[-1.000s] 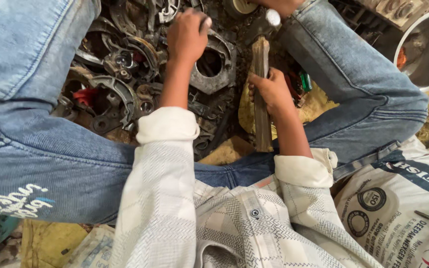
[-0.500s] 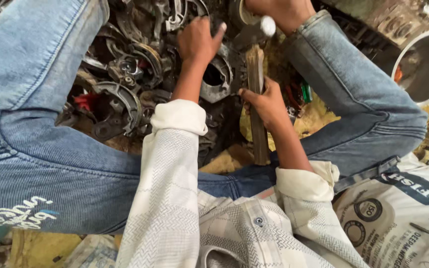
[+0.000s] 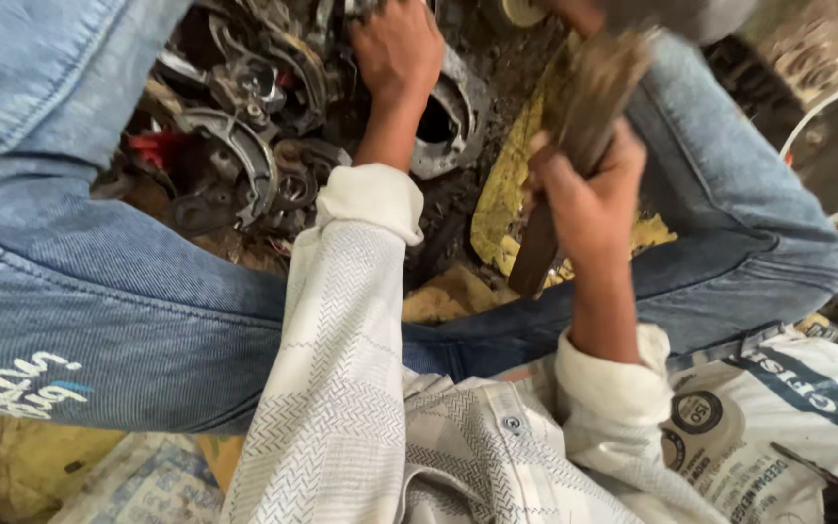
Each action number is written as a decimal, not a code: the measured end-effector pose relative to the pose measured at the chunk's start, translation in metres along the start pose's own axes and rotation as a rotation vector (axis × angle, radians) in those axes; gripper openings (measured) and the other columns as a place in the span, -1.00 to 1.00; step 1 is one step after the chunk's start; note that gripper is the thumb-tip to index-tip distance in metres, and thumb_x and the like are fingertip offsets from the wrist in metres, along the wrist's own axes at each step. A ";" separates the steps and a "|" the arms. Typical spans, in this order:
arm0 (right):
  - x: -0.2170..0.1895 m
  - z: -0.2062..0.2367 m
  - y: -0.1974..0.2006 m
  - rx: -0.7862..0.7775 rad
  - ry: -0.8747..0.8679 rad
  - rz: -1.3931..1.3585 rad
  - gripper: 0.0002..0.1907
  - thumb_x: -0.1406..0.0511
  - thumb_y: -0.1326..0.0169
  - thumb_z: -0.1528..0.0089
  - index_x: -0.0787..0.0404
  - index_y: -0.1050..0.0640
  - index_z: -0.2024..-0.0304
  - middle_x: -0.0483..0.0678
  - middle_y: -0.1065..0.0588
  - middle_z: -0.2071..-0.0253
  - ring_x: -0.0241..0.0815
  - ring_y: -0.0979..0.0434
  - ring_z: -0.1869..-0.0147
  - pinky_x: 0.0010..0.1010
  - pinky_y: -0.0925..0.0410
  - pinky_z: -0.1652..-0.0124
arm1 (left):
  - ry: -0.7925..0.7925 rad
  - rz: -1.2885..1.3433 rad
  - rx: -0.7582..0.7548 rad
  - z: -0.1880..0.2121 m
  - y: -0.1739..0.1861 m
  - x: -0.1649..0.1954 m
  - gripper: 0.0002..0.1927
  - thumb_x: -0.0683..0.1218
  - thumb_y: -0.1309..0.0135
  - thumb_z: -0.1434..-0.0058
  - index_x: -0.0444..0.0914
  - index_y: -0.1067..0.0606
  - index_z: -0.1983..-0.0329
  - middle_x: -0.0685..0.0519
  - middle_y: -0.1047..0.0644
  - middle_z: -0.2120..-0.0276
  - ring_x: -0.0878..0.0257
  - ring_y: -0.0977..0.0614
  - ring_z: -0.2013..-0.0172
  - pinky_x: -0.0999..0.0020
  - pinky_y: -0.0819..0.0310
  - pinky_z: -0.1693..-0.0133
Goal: The person sits on the ground in a scrap-metal workspace and repeatedly strikes metal components with a hammer against a wooden block, repositioning the parts between strikes. The person occasionally picks up and turns the metal pieces to work on different sides.
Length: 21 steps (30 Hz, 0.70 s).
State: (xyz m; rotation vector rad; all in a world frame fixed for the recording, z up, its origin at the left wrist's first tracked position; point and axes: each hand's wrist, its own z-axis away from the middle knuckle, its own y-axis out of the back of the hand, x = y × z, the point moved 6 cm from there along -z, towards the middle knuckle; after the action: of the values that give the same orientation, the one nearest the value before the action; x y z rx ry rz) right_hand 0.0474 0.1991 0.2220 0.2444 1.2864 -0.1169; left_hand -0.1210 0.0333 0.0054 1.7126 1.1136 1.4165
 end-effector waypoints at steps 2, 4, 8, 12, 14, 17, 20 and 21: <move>0.004 -0.004 -0.004 -0.024 -0.001 0.059 -0.85 0.44 -0.08 -0.25 0.33 -0.44 0.14 -0.10 -0.47 0.41 -0.31 -0.48 0.47 -0.44 -0.41 0.46 | 0.037 -0.054 -0.054 0.001 -0.003 -0.001 -0.61 0.05 0.14 -0.44 -0.27 -0.51 -0.11 -0.15 -0.61 0.07 -0.12 -0.64 0.10 -0.18 -0.45 -0.01; 0.026 -0.011 -0.016 -0.061 -0.066 0.149 -0.85 0.43 -0.07 -0.23 0.32 -0.46 0.14 -0.10 -0.46 0.43 -0.32 -0.47 0.48 -0.44 -0.40 0.47 | 0.054 -0.111 -0.133 0.001 -0.005 -0.002 -0.67 0.05 0.16 -0.48 -0.22 -0.50 -0.07 -0.12 -0.60 0.04 -0.09 -0.62 0.01 -0.17 -0.44 -0.07; 0.089 -0.015 -0.032 -0.061 -0.301 0.194 -0.65 0.35 -0.18 -0.23 0.31 -0.38 0.00 -0.10 -0.46 0.41 -0.31 -0.48 0.48 -0.40 -0.40 0.48 | -0.002 -0.087 0.005 -0.002 0.009 0.002 -0.66 0.01 0.16 -0.48 -0.26 -0.48 -0.12 -0.17 -0.59 0.00 -0.14 -0.59 0.02 -0.19 -0.41 -0.04; 0.067 -0.016 0.006 0.055 -0.209 0.116 -0.62 0.42 -0.09 -0.18 0.33 -0.38 -0.05 -0.07 -0.48 0.42 -0.24 -0.51 0.50 -0.37 -0.44 0.50 | -0.052 -0.007 0.137 -0.001 0.016 0.003 -0.57 0.01 0.12 -0.42 -0.35 -0.49 -0.18 -0.25 -0.58 0.03 -0.19 -0.60 0.09 -0.19 -0.42 0.03; 0.018 -0.017 0.028 0.077 0.020 0.013 -0.69 0.48 -0.08 -0.27 0.28 -0.35 -0.05 -0.04 -0.49 0.38 -0.23 -0.51 0.50 -0.38 -0.44 0.50 | 0.012 -0.053 0.037 0.001 0.007 -0.003 -0.61 0.03 0.12 -0.44 -0.33 -0.50 -0.11 -0.25 -0.58 0.03 -0.18 -0.60 0.05 -0.17 -0.42 -0.04; -0.047 -0.017 0.029 0.013 0.261 -0.021 -0.92 0.53 -0.07 -0.47 0.37 -0.43 0.03 0.02 -0.47 0.37 -0.17 -0.48 0.46 -0.35 -0.43 0.45 | 0.051 -0.027 -0.051 0.004 -0.001 -0.007 -0.63 0.05 0.12 -0.47 -0.29 -0.51 -0.08 -0.21 -0.59 0.04 -0.17 -0.60 0.02 -0.20 -0.40 -0.10; -0.039 -0.018 -0.007 0.077 0.149 0.117 -0.77 0.53 -0.06 -0.28 0.38 -0.49 0.00 -0.02 -0.56 0.23 -0.17 -0.57 0.36 -0.34 -0.49 0.36 | 0.033 -0.033 0.034 0.004 0.006 -0.004 -0.65 0.06 0.09 -0.43 -0.27 -0.54 -0.01 -0.19 -0.60 0.09 -0.17 -0.61 0.09 -0.21 -0.40 -0.03; -0.025 -0.016 -0.027 0.043 0.153 0.189 -0.76 0.51 -0.05 -0.23 0.36 -0.49 0.02 -0.03 -0.52 0.29 -0.19 -0.54 0.39 -0.37 -0.45 0.41 | 0.020 -0.058 0.097 0.004 0.012 -0.002 -0.65 0.07 0.08 -0.41 -0.27 -0.54 0.02 -0.19 -0.61 0.12 -0.16 -0.61 0.12 -0.20 -0.41 0.01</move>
State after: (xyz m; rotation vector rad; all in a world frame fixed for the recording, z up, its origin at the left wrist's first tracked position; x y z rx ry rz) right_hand 0.0190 0.1753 0.2388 0.4168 1.4065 0.0355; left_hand -0.1146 0.0270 0.0141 1.7214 1.2514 1.3667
